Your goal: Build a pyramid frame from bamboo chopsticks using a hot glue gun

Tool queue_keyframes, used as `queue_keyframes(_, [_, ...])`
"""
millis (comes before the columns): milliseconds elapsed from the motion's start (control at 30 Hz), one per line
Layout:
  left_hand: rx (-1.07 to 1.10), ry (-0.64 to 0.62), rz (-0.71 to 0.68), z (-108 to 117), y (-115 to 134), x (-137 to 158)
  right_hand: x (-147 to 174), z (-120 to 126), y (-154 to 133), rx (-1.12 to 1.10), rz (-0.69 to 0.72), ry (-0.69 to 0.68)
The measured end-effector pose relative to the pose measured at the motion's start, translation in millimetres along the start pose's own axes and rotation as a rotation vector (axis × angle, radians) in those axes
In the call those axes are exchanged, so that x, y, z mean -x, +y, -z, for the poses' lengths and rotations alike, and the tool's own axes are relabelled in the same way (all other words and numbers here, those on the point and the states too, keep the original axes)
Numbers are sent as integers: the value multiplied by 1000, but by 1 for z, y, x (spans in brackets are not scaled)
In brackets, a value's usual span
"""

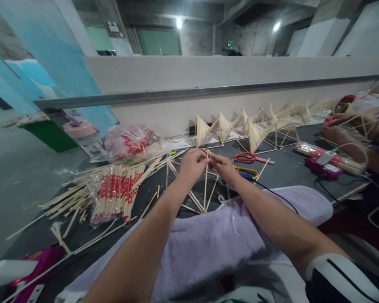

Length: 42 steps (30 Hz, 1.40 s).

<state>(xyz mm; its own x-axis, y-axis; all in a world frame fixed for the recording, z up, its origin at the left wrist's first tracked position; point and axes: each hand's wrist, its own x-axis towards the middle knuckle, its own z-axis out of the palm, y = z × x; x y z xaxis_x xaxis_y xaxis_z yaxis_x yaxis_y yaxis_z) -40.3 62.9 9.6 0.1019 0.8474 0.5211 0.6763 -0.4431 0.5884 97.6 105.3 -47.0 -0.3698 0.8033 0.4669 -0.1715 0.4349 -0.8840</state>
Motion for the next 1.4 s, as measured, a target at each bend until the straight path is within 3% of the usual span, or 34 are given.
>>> queue_keyframes(1400, [-3,-26,20,4,6,0,0,1,3,20,-9,-3])
